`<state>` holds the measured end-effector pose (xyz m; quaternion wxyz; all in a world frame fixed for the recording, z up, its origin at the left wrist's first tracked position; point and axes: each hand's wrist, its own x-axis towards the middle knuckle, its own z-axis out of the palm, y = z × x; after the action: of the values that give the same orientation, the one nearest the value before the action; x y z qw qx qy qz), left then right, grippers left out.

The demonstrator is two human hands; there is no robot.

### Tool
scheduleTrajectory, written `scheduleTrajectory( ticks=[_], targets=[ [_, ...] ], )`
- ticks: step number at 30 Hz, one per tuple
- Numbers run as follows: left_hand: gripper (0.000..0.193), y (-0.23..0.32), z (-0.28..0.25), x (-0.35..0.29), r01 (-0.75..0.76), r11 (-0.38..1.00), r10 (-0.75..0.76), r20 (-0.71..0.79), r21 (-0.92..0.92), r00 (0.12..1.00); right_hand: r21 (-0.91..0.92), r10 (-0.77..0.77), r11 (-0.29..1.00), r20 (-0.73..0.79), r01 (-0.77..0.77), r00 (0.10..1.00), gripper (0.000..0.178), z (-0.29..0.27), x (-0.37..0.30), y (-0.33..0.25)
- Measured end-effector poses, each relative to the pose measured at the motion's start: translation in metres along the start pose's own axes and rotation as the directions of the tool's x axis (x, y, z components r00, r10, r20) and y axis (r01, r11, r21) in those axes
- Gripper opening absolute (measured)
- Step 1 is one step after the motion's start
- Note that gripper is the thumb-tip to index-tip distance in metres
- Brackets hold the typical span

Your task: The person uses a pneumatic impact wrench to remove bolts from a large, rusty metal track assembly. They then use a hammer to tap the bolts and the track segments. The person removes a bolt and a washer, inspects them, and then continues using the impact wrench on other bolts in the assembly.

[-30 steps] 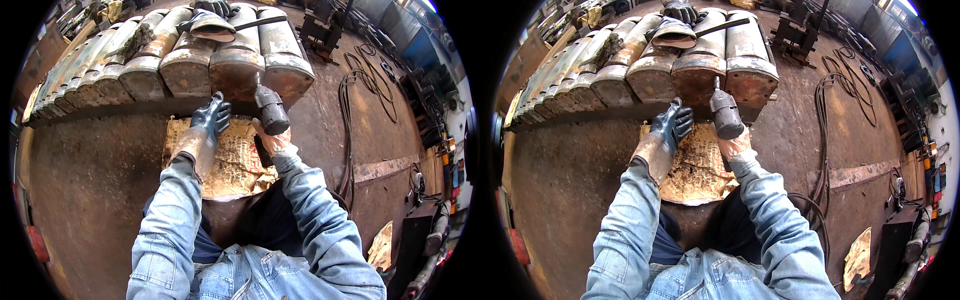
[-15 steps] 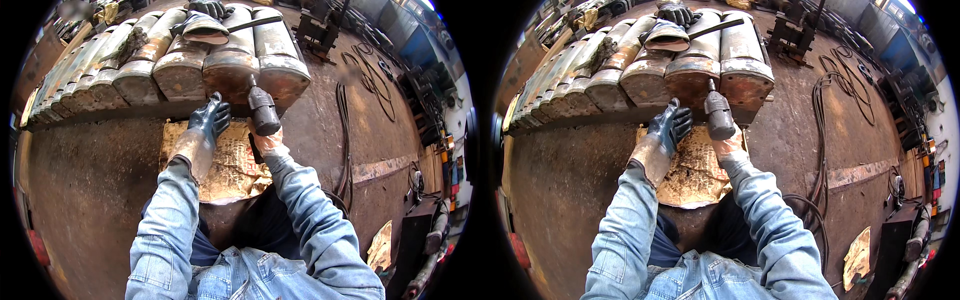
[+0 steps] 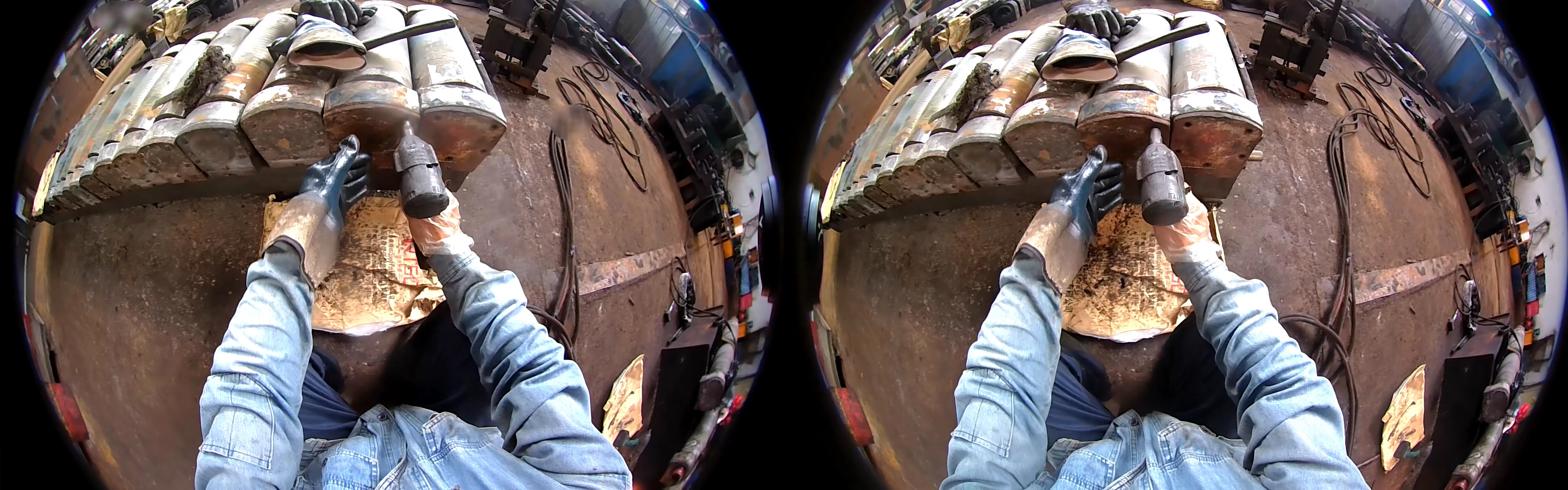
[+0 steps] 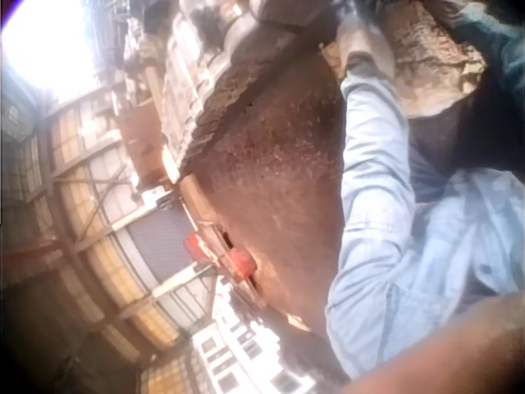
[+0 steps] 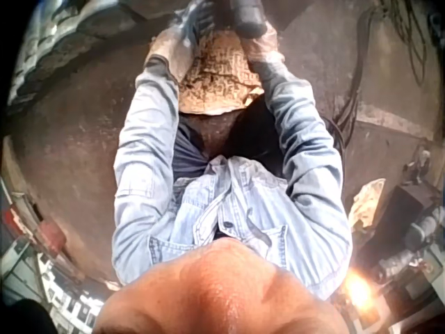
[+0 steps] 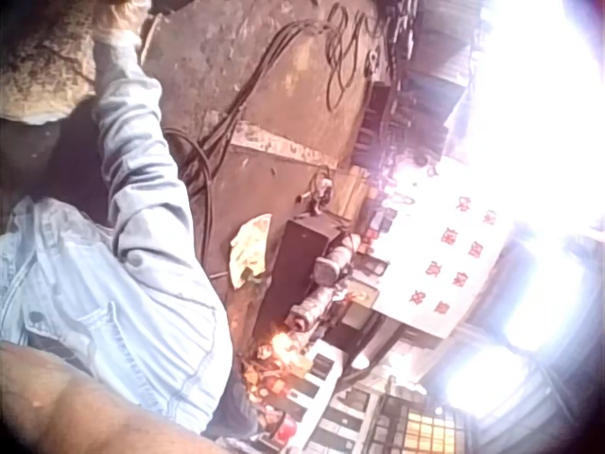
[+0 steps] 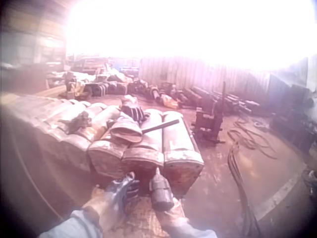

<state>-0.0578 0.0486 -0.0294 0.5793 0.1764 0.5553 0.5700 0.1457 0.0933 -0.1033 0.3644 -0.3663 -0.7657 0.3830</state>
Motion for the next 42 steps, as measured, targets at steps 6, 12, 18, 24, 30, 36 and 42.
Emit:
scheduleTrajectory(
  ticks=[6, 12, 18, 24, 30, 36, 42],
  targets=[
    [0.065, 0.008, 0.041, 0.010, -0.016, 0.999, 0.019, 0.077, -0.032, 0.997, -0.325, -0.281, 0.913, -0.063, 0.246, 0.958, 0.035, -0.015, 0.002, -0.003],
    [0.058, 0.003, 0.061, 0.039, 0.092, 0.980, -0.051, 0.224, -0.178, 0.973, -0.090, -0.213, 0.971, 0.092, 0.221, 0.973, 0.061, -0.030, -0.012, -0.027],
    [0.045, -0.015, 0.059, 0.033, 0.218, 0.870, -0.055, 0.352, -0.443, 0.935, -0.111, -0.294, 0.944, 0.139, 0.310, 0.946, 0.067, -0.035, -0.024, -0.037],
    [0.027, -0.022, 0.034, -0.001, 0.207, 0.789, 0.042, 0.386, -0.579, 0.922, -0.083, -0.324, 0.934, 0.202, 0.346, 0.924, 0.056, -0.049, -0.032, -0.089],
    [0.023, -0.014, 0.043, -0.002, -0.156, 0.865, 0.134, -0.081, -0.477, 0.988, -0.022, -0.381, 0.920, 0.181, 0.391, 0.907, 0.067, -0.043, -0.029, -0.082],
    [0.025, -0.007, 0.025, -0.017, -0.058, 0.921, -0.002, -0.155, -0.385, 0.988, -0.172, -0.232, 0.949, 0.186, 0.264, 0.955, 0.067, -0.044, -0.029, -0.082],
    [0.021, -0.039, -0.057, 0.041, 0.044, 0.996, -0.065, -0.276, -0.082, 0.959, -0.112, -0.040, 0.993, -0.037, 0.036, 0.999, 0.060, -0.026, -0.022, 0.002]
  ],
)
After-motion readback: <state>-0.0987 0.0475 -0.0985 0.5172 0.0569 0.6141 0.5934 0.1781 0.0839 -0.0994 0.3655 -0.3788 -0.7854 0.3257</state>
